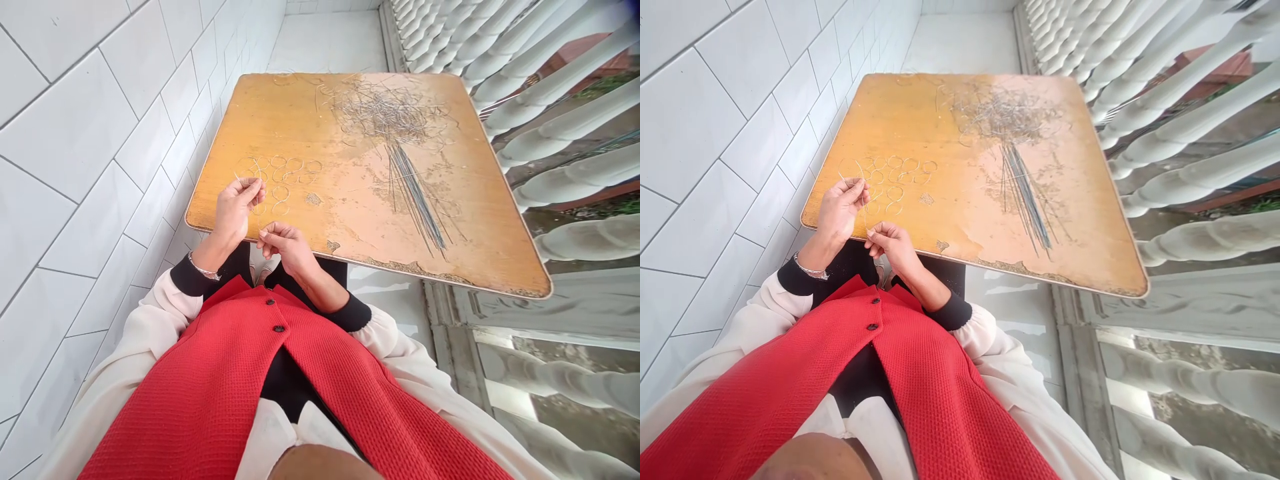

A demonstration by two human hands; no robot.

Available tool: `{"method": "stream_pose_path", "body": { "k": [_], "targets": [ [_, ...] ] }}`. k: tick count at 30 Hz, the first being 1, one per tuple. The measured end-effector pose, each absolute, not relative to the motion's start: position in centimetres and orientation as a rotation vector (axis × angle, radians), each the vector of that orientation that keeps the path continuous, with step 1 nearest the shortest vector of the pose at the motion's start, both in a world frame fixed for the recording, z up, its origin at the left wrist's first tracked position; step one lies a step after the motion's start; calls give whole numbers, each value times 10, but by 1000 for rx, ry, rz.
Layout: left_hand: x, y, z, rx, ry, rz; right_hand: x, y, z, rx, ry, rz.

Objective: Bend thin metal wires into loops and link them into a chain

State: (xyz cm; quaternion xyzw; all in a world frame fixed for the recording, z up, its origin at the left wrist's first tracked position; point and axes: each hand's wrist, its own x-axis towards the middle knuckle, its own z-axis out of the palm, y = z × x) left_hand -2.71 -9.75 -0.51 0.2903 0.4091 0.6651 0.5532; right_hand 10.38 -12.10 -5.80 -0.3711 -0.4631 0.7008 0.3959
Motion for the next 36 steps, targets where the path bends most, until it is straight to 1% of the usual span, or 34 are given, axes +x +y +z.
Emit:
{"method": "stream_pose_path", "body": {
  "k": [14,19,21,24,30,32,36],
  "targets": [
    [-28,-104,0,720,988,1549,104,-124,-57,-961,-1132,1779],
    [-28,-104,1,780,1057,1502,107,-125,-61,-985,-1214,1775],
    [-28,-103,-1,789,1067,1479,111,-122,-63,-1019,-1271,1666],
    [-27,-103,-7,867,1090,1389,119,-108,-58,-1042,-1359,1301],
    [-20,-110,-13,1007,1087,1153,134,-74,-28,-990,-1669,800],
    [-18,-113,-12,1005,1080,1133,136,-70,-22,-982,-1758,716],
    [-18,-114,-10,1021,1087,1162,138,-71,-23,-988,-1772,706]
  ]
}}
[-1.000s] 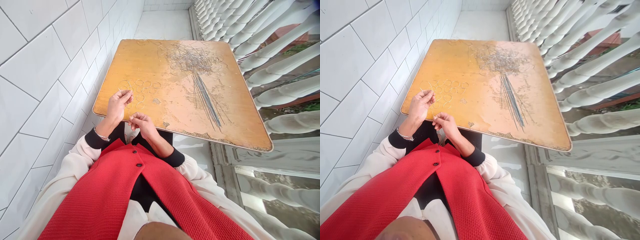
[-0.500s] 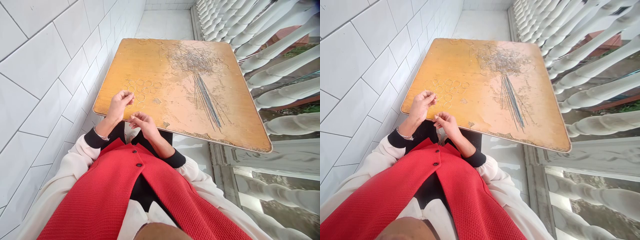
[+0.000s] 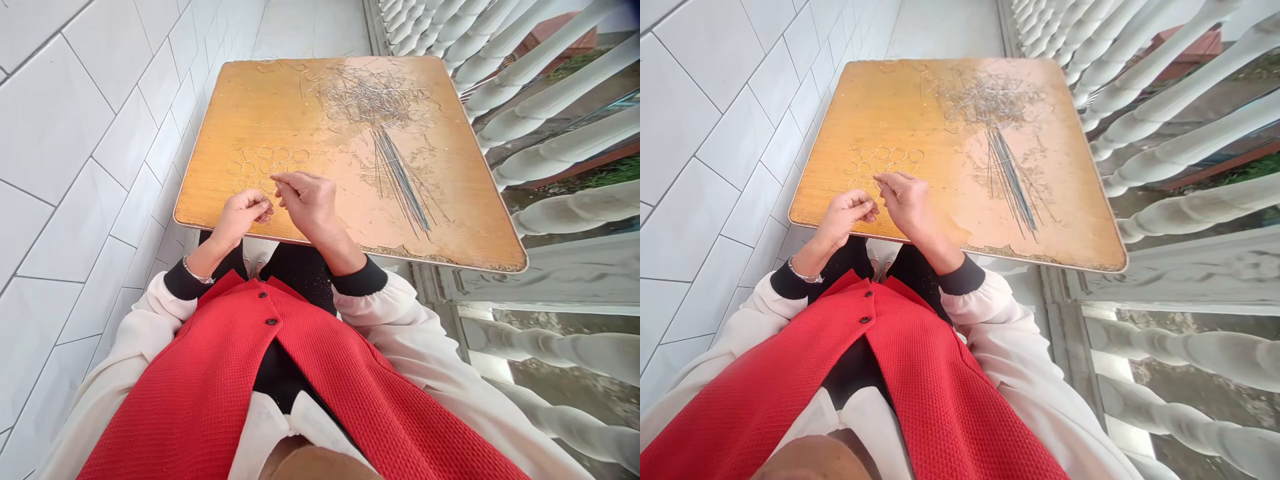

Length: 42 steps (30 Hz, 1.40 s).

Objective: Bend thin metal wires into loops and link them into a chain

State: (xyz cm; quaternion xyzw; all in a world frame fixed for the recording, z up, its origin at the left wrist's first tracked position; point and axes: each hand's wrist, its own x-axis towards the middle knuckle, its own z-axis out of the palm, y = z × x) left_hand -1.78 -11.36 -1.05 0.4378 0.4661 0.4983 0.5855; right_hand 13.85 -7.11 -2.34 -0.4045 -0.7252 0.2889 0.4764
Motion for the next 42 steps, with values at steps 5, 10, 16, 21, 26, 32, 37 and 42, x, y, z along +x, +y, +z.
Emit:
{"method": "stream_pose_path", "body": {
  "k": [5,10,16,21,26,32,37,42],
  "targets": [
    [-19,-110,-14,1046,1095,1200,140,-76,-33,-1017,-1700,790],
    [-19,-109,-14,1061,1084,1168,135,-76,-39,-1026,-1586,806],
    [-19,-112,-14,1021,1070,1076,133,-75,-38,-1053,-1599,731],
    [-14,-113,-17,954,1057,1032,131,-75,-37,-1070,-1652,573],
    [-7,-115,-16,938,1006,1082,129,-74,-46,-1081,-1725,421],
    [-4,-116,-13,943,1048,1155,140,-68,-39,-1086,-1994,209],
    [-5,-117,-9,956,1059,1166,151,-59,-18,-983,-2206,92],
    [-5,-117,-5,1011,1076,1187,149,-54,-11,-866,-2097,249]
  ]
}}
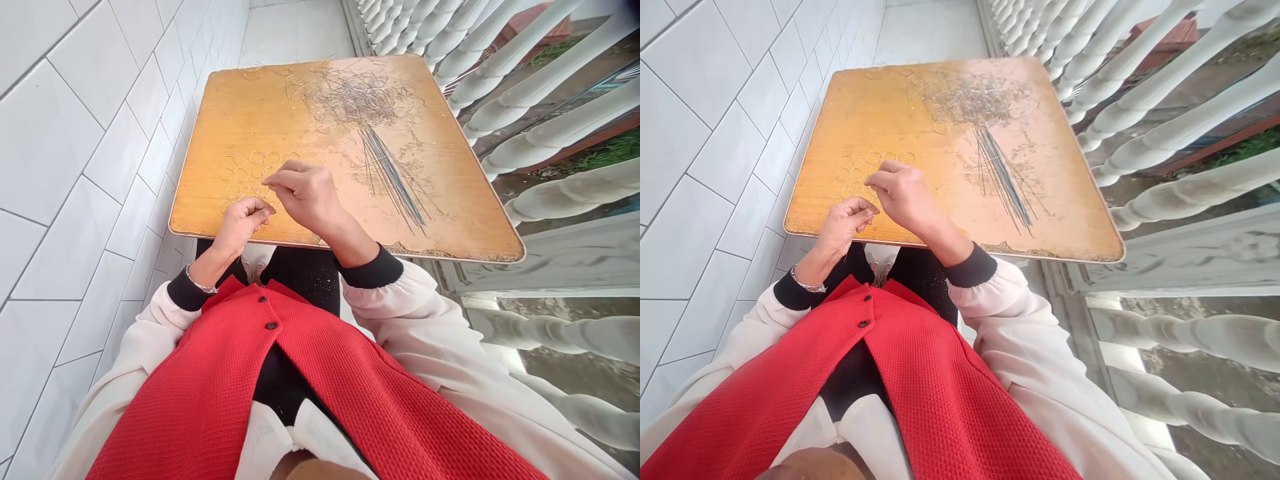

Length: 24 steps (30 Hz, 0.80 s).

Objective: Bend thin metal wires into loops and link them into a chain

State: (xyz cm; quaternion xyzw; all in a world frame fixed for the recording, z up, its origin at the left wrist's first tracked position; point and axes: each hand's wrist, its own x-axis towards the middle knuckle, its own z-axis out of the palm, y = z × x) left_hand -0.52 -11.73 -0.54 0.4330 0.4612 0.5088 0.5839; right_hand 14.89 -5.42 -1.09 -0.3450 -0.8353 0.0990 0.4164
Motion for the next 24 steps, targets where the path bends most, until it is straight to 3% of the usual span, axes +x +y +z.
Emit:
{"method": "stream_pose_path", "body": {
  "k": [7,24],
  "targets": [
    [-11,-113,-3,1047,1083,1164,143,-54,-12,-851,-1938,424],
    [-19,-110,-8,1084,1106,1167,139,-55,-9,-921,-1940,475]
  ]
}}
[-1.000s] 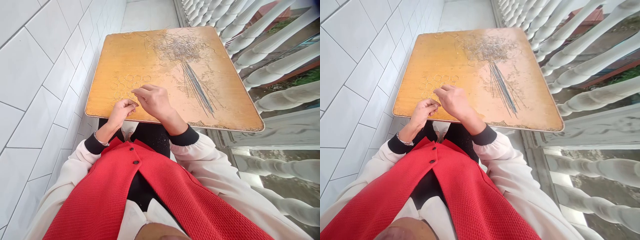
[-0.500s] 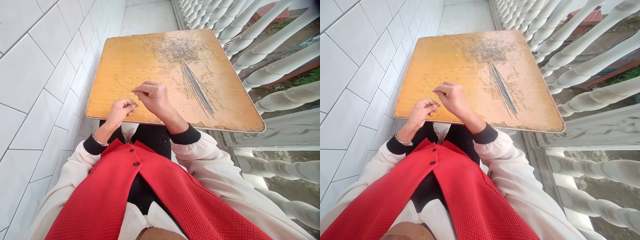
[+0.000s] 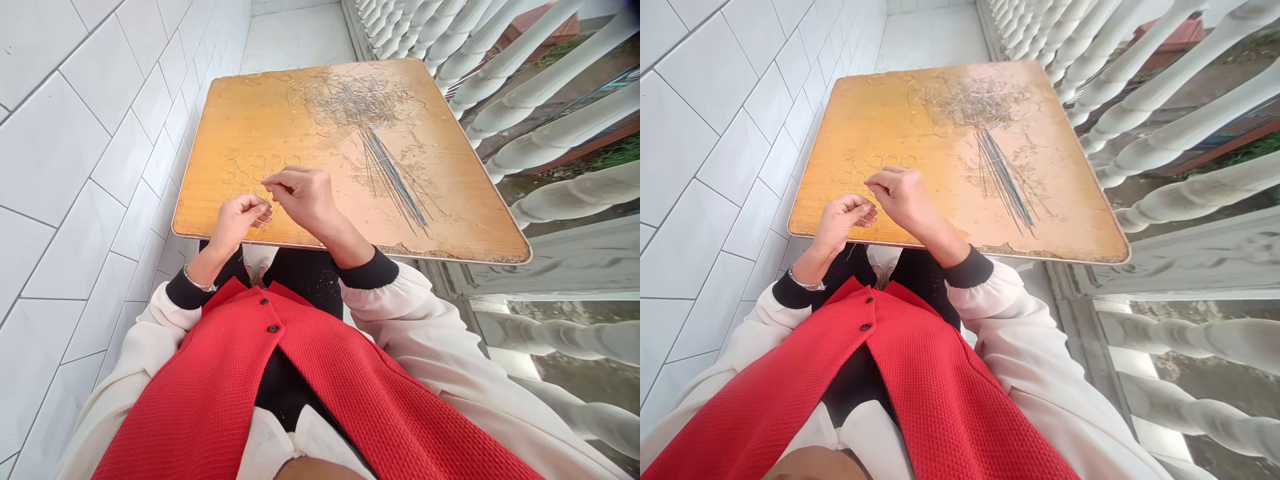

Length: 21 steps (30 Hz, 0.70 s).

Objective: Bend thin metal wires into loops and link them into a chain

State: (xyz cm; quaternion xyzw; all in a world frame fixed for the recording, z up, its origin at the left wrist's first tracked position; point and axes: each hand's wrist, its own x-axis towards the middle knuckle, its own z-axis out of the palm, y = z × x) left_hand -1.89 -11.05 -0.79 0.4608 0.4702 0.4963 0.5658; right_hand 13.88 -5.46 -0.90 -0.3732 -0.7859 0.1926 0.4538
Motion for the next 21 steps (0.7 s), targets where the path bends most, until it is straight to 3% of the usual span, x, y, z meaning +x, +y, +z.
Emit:
{"method": "stream_pose_path", "body": {
  "k": [9,21],
  "targets": [
    [-21,-110,-4,974,1062,1101,142,-58,-8,-1091,-1632,997],
    [-21,-109,-1,1047,1100,1080,134,-57,-15,-1037,-1692,688]
  ]
}}
